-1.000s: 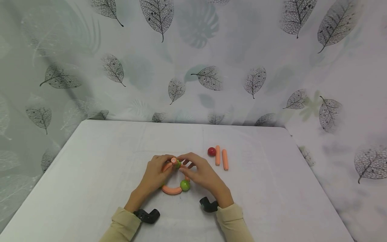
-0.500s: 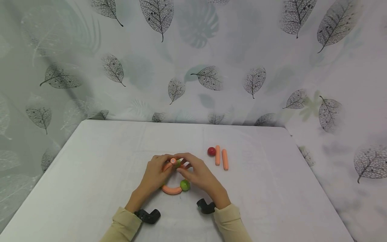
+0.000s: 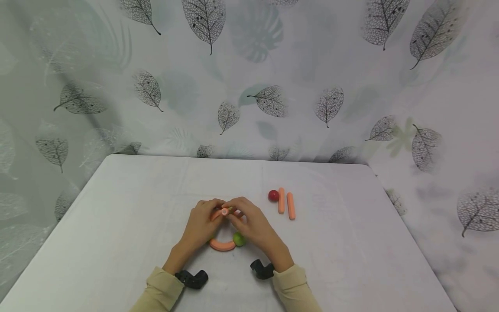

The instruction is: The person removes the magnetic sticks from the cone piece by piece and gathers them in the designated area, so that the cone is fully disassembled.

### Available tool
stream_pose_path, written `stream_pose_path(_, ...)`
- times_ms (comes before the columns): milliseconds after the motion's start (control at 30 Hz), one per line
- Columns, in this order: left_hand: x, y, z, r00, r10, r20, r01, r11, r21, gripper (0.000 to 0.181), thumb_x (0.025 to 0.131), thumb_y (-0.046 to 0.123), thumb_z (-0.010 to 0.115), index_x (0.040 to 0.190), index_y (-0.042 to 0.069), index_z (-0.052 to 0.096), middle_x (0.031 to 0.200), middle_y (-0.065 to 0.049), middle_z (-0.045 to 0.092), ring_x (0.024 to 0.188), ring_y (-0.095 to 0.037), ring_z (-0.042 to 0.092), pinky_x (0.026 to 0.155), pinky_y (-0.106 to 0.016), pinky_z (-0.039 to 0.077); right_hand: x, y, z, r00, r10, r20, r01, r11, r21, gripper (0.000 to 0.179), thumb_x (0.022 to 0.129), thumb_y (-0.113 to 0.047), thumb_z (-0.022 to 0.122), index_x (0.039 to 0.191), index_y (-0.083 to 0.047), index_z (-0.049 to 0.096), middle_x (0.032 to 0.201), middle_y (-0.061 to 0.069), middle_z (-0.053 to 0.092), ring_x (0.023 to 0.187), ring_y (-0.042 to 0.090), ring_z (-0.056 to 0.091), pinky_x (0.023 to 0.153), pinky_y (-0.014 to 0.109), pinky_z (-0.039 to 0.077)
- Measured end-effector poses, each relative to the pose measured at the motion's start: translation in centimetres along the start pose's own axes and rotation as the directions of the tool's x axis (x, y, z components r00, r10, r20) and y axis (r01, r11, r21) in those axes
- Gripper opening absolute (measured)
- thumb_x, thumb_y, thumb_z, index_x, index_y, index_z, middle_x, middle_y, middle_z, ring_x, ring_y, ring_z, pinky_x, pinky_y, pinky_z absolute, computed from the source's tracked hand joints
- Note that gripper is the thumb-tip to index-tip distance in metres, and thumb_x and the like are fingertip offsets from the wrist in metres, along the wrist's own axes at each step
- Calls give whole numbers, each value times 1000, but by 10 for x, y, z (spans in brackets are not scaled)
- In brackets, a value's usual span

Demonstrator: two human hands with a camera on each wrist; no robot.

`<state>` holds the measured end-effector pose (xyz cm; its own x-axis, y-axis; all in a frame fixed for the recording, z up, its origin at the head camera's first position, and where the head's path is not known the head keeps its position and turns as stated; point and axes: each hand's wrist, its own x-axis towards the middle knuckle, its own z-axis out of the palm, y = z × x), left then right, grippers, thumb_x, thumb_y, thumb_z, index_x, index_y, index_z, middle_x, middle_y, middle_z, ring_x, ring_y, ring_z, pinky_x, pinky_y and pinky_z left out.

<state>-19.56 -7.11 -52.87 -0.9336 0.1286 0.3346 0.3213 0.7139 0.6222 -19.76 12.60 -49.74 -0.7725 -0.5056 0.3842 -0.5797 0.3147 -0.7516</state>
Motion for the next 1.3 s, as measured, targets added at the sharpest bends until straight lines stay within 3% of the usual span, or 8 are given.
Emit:
stream_pose_path(333, 0, -1, 1, 1000, -6, 20, 6, 1000, -11, 24, 92, 22, 77, 115, 19, 74, 114, -1, 78, 113, -32, 63, 88, -54, 48, 1, -2, 5, 999, -46, 25, 48, 997, -64, 32, 93, -1, 75, 122, -11, 70, 126, 0, 65, 112, 25, 64, 88, 39, 58)
stream_pose_path(567, 0, -1, 3, 1000, -12, 21, 12, 1000, -4, 21, 93, 20, 76, 114, 19, 75, 111, -2, 78, 111, -32, 64, 87, -53, 48, 0, -3, 4, 999, -50, 8, 51, 995, -81, 32, 91, -1, 77, 120, -14, 70, 125, 1, 66, 112, 21, 64, 88, 38, 59)
stream_pose_path(767, 0, -2, 4, 1000, -8, 12, 8, 1000, -4, 19, 96, 29, 74, 113, 20, 75, 108, 0, 78, 109, -30, 64, 85, -50, 48, 0, -2, -1, 999, -47, -22, 45, 996, -79, 34, 92, 1, 76, 121, -17, 69, 122, 0, 68, 109, 22, 65, 87, 36, 60)
stream_pose_path(1033, 0, -2, 4, 1000, -7, 15, 8, 999, -31, 23, 95, 32, 76, 115, 20, 74, 108, 1, 78, 109, -28, 63, 87, -52, 47, -4, 0, -18, 993, 60, -100, -72, 991, -116, 32, 97, -9, 74, 127, -16, 67, 117, -1, 72, 110, 19, 67, 91, 36, 59)
stream_pose_path(1300, 0, -3, 4, 1000, -23, 21, 24, 999, -49, 23, 95, 34, 76, 114, 22, 74, 104, 2, 77, 110, -28, 63, 89, -52, 47, -8, 8, -38, 978, 79, -196, -99, 991, -94, 34, 101, -13, 69, 134, -18, 66, 113, -1, 73, 108, 13, 65, 90, 30, 58)
